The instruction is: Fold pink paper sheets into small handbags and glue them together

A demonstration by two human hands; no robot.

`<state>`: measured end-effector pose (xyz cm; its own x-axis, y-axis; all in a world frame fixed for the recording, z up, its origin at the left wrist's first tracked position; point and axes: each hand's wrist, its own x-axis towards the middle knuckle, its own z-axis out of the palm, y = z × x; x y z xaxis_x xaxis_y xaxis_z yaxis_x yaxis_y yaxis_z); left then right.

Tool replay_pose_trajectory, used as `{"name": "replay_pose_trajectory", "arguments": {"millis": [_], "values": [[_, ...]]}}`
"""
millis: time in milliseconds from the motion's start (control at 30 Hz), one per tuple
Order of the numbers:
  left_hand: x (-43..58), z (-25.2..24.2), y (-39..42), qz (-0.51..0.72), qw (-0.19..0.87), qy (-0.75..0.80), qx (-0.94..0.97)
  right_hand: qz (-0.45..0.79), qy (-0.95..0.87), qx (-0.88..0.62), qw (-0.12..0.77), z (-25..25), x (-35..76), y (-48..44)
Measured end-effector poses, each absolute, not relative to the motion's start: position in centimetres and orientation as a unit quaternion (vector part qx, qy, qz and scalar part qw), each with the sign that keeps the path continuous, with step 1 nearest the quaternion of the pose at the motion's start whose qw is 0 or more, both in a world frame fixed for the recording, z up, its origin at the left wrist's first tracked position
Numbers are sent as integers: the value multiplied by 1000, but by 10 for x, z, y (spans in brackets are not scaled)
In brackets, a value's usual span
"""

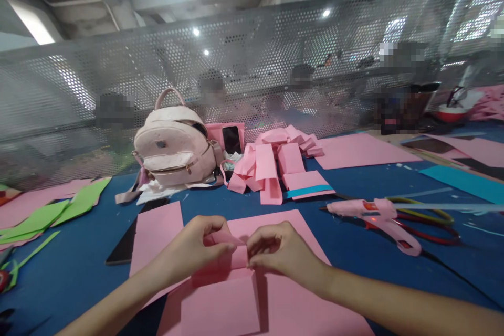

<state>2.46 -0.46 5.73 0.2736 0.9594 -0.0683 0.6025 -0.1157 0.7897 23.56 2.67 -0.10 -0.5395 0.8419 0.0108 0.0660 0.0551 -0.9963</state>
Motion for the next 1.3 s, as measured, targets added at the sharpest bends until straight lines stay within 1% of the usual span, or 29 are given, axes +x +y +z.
{"name": "replay_pose_trajectory", "arguments": {"millis": [200,400,567,767,933,1133,1300], "values": [[26,56,-5,243,371,554,704,591,-648,-355,323,1,235,26],[26,52,-4,260,348,556,708,599,-641,-355,322,5,234,25],[27,52,-4,259,356,559,703,604,-634,-362,320,6,234,26],[28,56,-6,257,338,563,709,645,-591,-374,308,0,235,26],[27,53,-6,265,341,565,703,626,-616,-370,303,-4,236,28],[28,54,-8,261,333,575,700,622,-623,-376,288,3,235,28],[30,58,-12,260,300,578,713,615,-624,-393,279,8,233,26]]}}
